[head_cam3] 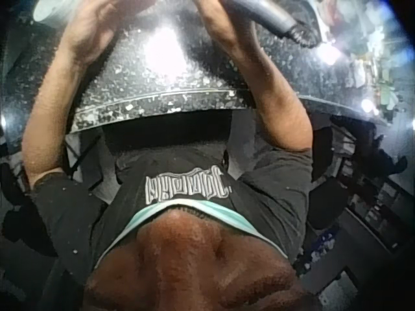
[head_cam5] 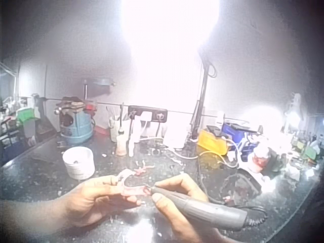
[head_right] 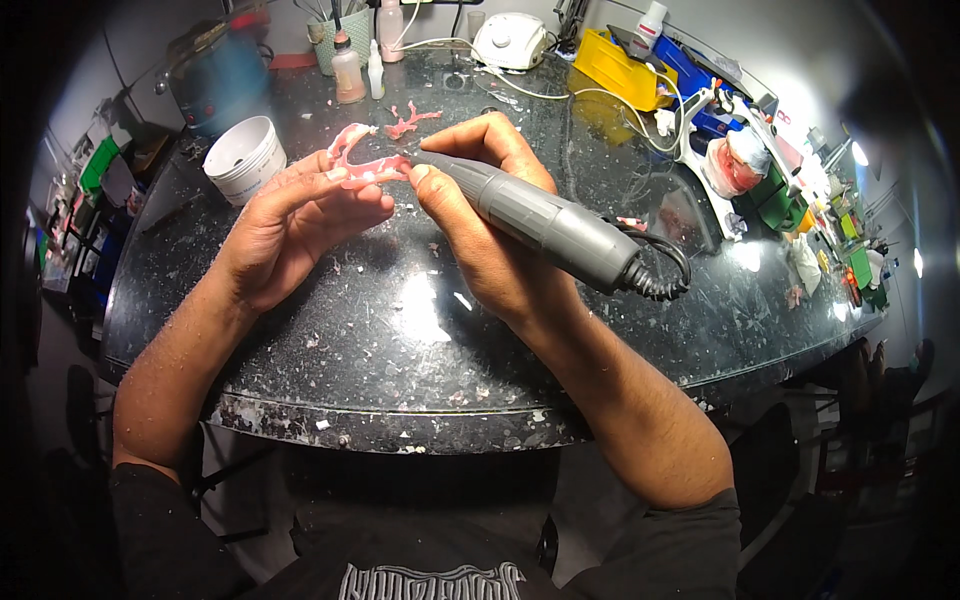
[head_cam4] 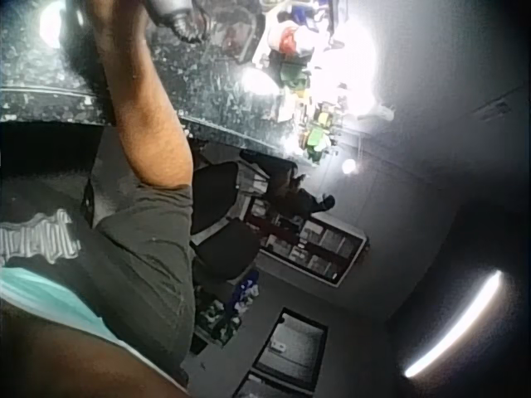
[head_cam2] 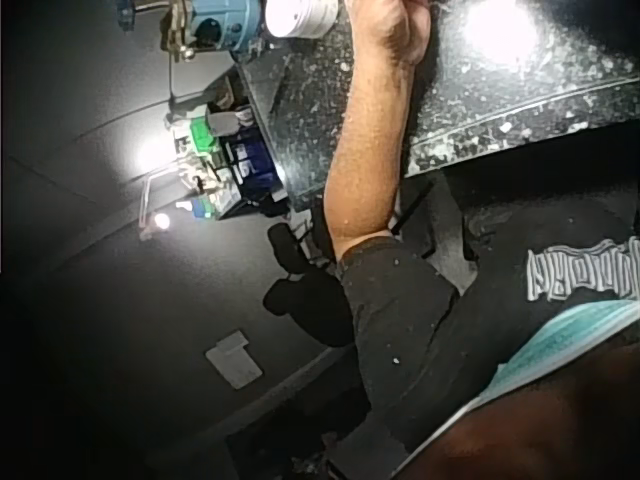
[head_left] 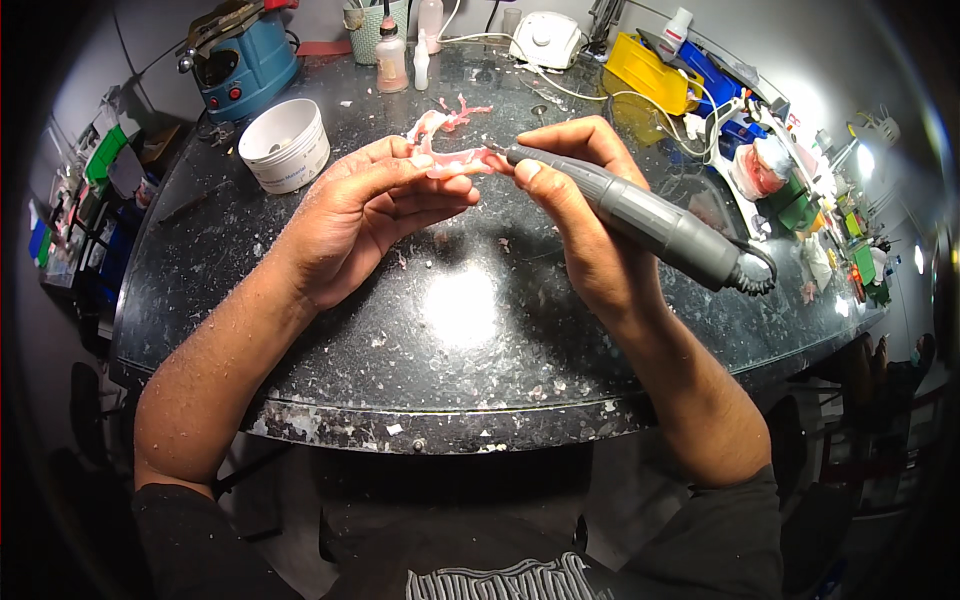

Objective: The person uses a rotary handpiece to grind and shape a pink acrylic dental prosthesis held in the left hand. The person rotates the object to access different surfaces while the tool removes material, producing visible pink shavings on the workbench.

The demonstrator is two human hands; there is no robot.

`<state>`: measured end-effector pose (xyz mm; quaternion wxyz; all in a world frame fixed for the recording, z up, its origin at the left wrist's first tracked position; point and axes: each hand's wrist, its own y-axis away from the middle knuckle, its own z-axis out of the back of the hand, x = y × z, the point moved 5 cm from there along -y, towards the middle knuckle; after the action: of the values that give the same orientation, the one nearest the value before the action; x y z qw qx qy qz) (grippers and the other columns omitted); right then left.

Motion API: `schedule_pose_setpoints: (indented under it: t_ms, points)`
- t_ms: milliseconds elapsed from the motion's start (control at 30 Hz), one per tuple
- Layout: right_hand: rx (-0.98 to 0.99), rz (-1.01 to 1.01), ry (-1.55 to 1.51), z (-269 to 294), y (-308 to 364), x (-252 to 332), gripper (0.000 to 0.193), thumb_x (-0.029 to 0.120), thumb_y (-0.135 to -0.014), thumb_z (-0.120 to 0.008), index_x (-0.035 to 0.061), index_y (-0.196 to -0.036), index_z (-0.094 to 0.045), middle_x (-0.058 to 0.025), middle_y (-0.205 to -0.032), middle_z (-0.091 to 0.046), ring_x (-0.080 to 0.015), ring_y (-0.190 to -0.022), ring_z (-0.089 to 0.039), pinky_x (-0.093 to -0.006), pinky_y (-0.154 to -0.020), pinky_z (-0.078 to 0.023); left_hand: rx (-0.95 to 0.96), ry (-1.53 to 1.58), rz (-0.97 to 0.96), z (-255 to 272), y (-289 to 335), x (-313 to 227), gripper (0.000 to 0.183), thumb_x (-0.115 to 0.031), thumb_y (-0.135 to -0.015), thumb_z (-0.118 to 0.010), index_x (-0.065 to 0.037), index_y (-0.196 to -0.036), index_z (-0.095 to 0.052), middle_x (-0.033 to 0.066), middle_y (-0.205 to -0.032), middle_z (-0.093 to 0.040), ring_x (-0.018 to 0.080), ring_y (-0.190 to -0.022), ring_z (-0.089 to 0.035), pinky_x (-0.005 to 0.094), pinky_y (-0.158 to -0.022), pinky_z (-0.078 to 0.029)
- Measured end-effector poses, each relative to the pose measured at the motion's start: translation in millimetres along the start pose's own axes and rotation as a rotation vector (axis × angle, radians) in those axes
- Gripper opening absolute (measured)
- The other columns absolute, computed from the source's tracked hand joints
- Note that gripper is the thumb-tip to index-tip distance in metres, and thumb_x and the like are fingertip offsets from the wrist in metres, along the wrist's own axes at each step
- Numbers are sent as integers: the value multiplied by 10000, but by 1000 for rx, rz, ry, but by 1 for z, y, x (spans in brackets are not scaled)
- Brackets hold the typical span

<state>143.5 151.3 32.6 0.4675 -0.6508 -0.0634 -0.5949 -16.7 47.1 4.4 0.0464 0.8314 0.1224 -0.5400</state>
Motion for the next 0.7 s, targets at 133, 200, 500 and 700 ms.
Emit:
schedule_pose_setpoints:
  t_ms: [133,200,500,700]
  points:
    - [-2,-23,-20,-1,1,-1,217,145,-922,-664,12,-1078,-593,-34,-959,-620,-74,-885,-568,-216,-801,-454,14,-12,-10,0,0,0,157,-163,-973,-552,-17,-1030,-554,172,-1085,-689,255,-1050,-676,410,-1038,-485]
    - [3,-24,-7,-1,1,-2,218,142,-921,-664,11,-1080,-591,-35,-962,-621,-75,-890,-571,-215,-805,-455,7,-10,-8,-1,0,0,159,-163,-974,-548,-16,-1035,-553,171,-1082,-690,254,-1051,-676,408,-1039,-484]
    - [41,-7,-50,-5,1,1,216,129,-920,-663,6,-1086,-601,-34,-969,-624,-58,-871,-562,-205,-773,-454,33,-54,-1,3,1,2,350,-221,-971,-569,4,-1235,-522,170,-1177,-654,256,-1083,-650,420,-1058,-450]
    - [41,2,-54,-4,1,1,218,131,-917,-666,12,-1088,-602,-23,-950,-619,-46,-852,-549,-190,-746,-440,32,-81,-7,0,2,-1,351,-220,-961,-581,-1,-1229,-521,150,-1141,-664,256,-1072,-654,417,-1051,-457]
